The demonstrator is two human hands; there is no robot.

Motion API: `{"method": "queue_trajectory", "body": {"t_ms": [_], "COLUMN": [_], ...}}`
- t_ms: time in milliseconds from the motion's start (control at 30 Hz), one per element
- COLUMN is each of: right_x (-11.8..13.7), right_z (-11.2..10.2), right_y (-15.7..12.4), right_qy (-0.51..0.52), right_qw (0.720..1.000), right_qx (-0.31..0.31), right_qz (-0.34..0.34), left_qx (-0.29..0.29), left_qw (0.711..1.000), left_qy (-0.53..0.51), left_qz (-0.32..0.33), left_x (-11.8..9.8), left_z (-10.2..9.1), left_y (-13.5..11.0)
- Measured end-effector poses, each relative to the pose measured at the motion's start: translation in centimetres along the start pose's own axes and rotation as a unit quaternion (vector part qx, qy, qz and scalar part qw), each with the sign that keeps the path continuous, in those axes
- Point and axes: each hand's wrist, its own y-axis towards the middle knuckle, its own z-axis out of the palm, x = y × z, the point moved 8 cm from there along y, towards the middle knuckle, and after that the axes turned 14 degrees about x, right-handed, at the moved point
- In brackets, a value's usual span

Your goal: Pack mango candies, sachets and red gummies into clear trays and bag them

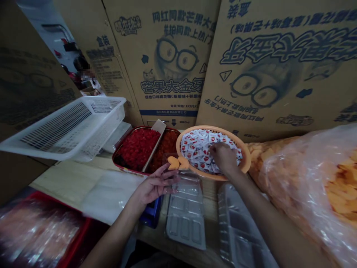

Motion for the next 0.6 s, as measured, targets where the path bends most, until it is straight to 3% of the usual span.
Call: {"method": "queue_trajectory", "body": {"t_ms": [100, 200, 267, 367, 467, 533, 600], "right_x": [0.8, 5.6, 9.6, 13.2, 13.3, 11.3, 7.9], "right_z": [-2.6, -2.0, -0.7, 1.3, 2.0, 1.3, 0.2], "right_y": [-1.6, -3.4, -5.0, -6.6, -6.4, -5.1, -3.0], "right_qy": [0.116, 0.244, 0.241, 0.175, 0.163, 0.169, 0.123], "right_qw": [0.990, 0.948, 0.924, 0.926, 0.930, 0.943, 0.974], "right_qx": [-0.063, 0.036, 0.105, 0.138, 0.131, 0.086, 0.024], "right_qz": [-0.055, -0.200, -0.279, -0.305, -0.302, -0.273, -0.189], "left_qx": [0.019, 0.036, 0.032, 0.006, -0.007, -0.009, -0.012], "left_qw": [1.000, 0.999, 0.999, 1.000, 1.000, 1.000, 1.000], "left_qy": [-0.001, 0.000, -0.002, -0.006, -0.009, -0.007, -0.004], "left_qz": [0.000, -0.002, -0.005, -0.007, -0.009, -0.009, -0.007], "left_x": [-0.1, -0.2, -0.2, 0.0, 0.2, 0.2, 0.0], "left_z": [0.2, 0.6, 0.7, 0.3, -0.1, -0.2, -0.2], "left_y": [0.2, 0.5, 0.6, 0.6, 0.4, 0.3, 0.2]}}
